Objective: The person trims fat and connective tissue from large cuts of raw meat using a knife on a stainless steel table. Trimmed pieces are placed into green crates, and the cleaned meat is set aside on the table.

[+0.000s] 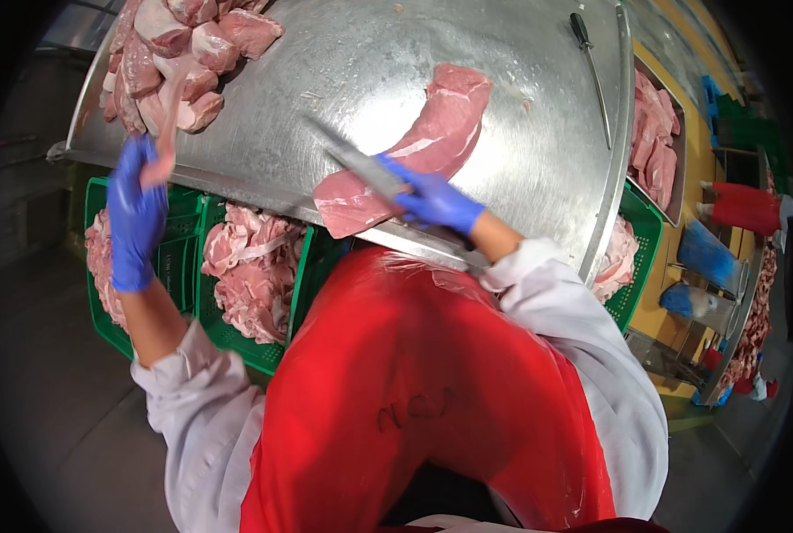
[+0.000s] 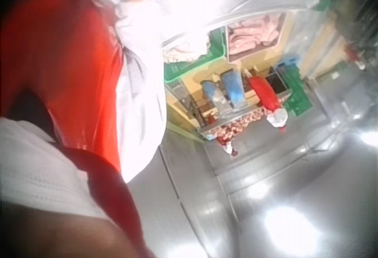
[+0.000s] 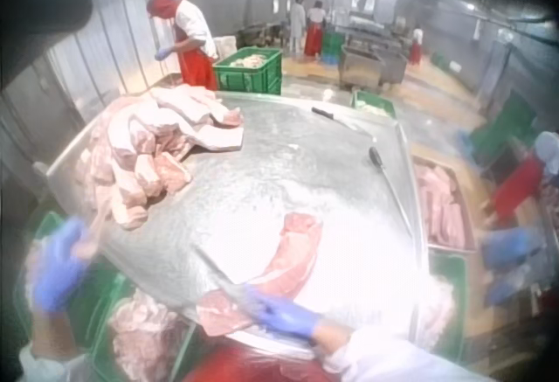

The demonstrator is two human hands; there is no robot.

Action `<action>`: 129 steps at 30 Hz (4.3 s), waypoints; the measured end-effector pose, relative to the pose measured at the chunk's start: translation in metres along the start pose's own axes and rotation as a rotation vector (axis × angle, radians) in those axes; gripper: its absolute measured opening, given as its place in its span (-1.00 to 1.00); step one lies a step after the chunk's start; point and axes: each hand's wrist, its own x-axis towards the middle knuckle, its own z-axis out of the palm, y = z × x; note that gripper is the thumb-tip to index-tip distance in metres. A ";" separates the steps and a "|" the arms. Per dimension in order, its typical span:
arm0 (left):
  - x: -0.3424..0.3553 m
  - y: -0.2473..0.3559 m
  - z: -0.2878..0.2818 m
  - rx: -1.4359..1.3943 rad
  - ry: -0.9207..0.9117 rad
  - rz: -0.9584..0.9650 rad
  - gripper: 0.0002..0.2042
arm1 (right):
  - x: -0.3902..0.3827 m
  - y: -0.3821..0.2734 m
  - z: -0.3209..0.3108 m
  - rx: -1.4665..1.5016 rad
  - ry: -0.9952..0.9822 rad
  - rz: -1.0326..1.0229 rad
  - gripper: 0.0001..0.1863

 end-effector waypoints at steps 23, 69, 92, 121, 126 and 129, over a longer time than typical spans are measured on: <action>-0.072 -0.044 0.133 0.352 -0.182 -0.132 -0.57 | -0.071 0.065 -0.016 0.042 0.209 0.137 -0.26; 0.008 0.007 0.200 -1.347 -0.193 -0.210 -0.86 | 0.042 -0.023 0.084 0.304 0.023 0.184 -0.20; -0.028 0.027 0.300 0.404 -0.473 -0.067 -0.40 | -0.065 0.070 0.042 -0.684 0.357 0.333 -0.09; 0.088 0.031 0.421 0.189 -0.511 -0.162 0.26 | -0.303 0.224 0.055 0.110 1.008 0.203 -0.22; 0.061 0.028 0.393 -0.968 -0.840 -0.464 -0.32 | -0.281 0.247 0.062 0.317 1.091 0.093 -0.19; 0.057 0.093 0.423 -1.360 -0.771 -0.695 -0.52 | -0.266 0.191 0.030 0.381 1.031 0.079 -0.18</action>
